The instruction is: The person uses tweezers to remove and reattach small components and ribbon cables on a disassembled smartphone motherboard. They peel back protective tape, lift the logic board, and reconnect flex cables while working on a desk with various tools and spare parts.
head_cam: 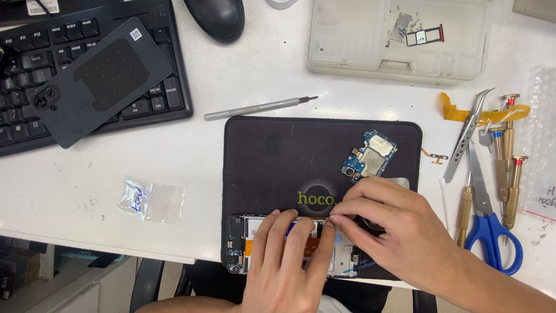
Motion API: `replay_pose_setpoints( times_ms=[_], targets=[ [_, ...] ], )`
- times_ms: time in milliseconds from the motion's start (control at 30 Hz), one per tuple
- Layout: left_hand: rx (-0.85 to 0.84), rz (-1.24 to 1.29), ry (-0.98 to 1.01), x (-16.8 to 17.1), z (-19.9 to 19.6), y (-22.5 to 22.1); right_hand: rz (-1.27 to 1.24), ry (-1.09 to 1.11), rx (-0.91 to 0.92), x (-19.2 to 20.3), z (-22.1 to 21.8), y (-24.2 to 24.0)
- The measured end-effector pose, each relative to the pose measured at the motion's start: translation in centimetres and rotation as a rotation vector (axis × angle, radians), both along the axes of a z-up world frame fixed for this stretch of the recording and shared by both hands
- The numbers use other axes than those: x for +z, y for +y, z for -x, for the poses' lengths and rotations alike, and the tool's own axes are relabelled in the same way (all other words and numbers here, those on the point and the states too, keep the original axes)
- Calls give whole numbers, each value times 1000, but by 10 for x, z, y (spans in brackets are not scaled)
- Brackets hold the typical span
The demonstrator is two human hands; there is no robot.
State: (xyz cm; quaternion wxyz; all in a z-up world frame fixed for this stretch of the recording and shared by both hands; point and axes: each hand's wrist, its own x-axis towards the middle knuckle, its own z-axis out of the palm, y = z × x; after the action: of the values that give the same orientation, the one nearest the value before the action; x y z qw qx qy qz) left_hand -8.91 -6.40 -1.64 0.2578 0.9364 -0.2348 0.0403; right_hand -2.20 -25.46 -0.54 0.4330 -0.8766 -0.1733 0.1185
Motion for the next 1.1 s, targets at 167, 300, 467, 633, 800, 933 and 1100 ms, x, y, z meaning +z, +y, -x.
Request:
replay_pose_setpoints(
  times_ms=[167,300,467,633,800,933,1100],
  targets=[
    [34,-32,-10,3,-1,-5,-10,-88,10,-2,2,1],
    [31,-31,20,2,-4,-4,-11,-51,26,-3,2,-2],
    [18,-60,18,-2,-4,-2,-7,-13,44,-5,2,-5],
    [27,-96,12,-5,-2,-2,-23,-6,46,-7,2,-5],
    [57,-89,21,-7,1,-4,-22,-19,47,-8,2,-6],
    [81,-59,19,-8,3,-4,-30,-36,38,-8,2,-5],
    [103,-39,11,-12,6,-5,-24,-11,20,-8,3,-4]
  ],
)
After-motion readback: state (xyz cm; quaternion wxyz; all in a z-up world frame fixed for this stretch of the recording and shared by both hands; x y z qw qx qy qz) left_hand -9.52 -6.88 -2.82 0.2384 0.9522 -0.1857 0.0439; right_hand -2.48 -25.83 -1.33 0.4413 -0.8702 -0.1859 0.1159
